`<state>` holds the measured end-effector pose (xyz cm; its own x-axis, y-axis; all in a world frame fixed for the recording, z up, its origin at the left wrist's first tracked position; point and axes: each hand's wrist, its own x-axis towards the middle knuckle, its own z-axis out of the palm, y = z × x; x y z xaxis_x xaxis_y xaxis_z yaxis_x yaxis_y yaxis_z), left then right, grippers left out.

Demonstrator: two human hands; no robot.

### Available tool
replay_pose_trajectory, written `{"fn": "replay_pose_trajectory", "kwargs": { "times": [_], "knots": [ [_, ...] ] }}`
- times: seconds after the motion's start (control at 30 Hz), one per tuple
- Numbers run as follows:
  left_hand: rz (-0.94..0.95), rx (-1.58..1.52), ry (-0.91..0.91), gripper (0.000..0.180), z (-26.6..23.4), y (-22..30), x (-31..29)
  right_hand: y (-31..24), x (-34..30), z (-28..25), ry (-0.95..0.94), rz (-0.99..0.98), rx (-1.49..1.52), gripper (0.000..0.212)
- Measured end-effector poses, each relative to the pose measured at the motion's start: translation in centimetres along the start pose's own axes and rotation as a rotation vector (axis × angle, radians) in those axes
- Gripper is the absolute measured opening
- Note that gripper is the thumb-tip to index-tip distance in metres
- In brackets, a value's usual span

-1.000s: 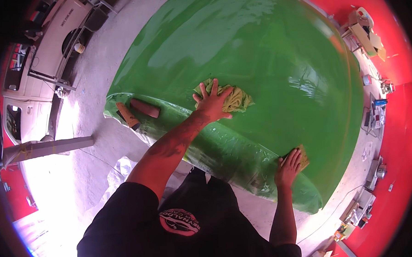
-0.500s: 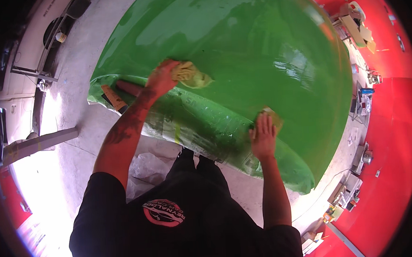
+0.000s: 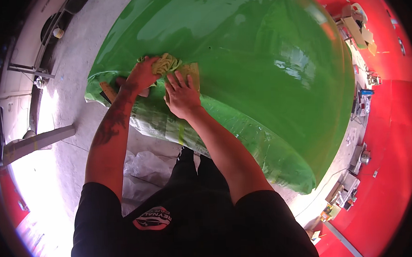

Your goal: Wet sanding a green car hood or body panel using a sanding block and water.

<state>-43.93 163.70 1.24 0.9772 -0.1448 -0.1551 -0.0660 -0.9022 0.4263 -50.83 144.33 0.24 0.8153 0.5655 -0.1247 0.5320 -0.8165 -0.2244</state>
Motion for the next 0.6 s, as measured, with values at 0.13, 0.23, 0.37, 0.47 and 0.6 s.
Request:
{"fn": "replay_pose_trajectory", "kwargs": {
  "times": [0.13,0.23,0.37,0.47,0.6],
  "knots": [
    [-0.011,-0.055,-0.059,0.064,-0.4,-1.5,-0.4,3.8,-5.9,-0.8,-0.076,0.023,-0.127,0.06],
    [-0.038,-0.067,-0.068,0.064,-1.2,-1.0,-0.8,10.0,-17.8,-2.5,-0.188,0.287,-0.146,0.067],
    [-0.031,-0.042,-0.064,0.063,-0.7,-0.4,-0.2,13.4,-26.2,-2.6,-0.154,0.544,-0.095,0.068],
    [-0.057,-0.039,-0.091,0.063,-0.8,-0.6,-0.1,10.8,-21.1,-1.7,-0.156,0.525,-0.142,0.068],
    [-0.063,-0.018,-0.102,0.064,-0.4,0.5,0.4,4.2,-7.2,-0.9,-0.068,0.341,-0.131,0.068]
  ]
}}
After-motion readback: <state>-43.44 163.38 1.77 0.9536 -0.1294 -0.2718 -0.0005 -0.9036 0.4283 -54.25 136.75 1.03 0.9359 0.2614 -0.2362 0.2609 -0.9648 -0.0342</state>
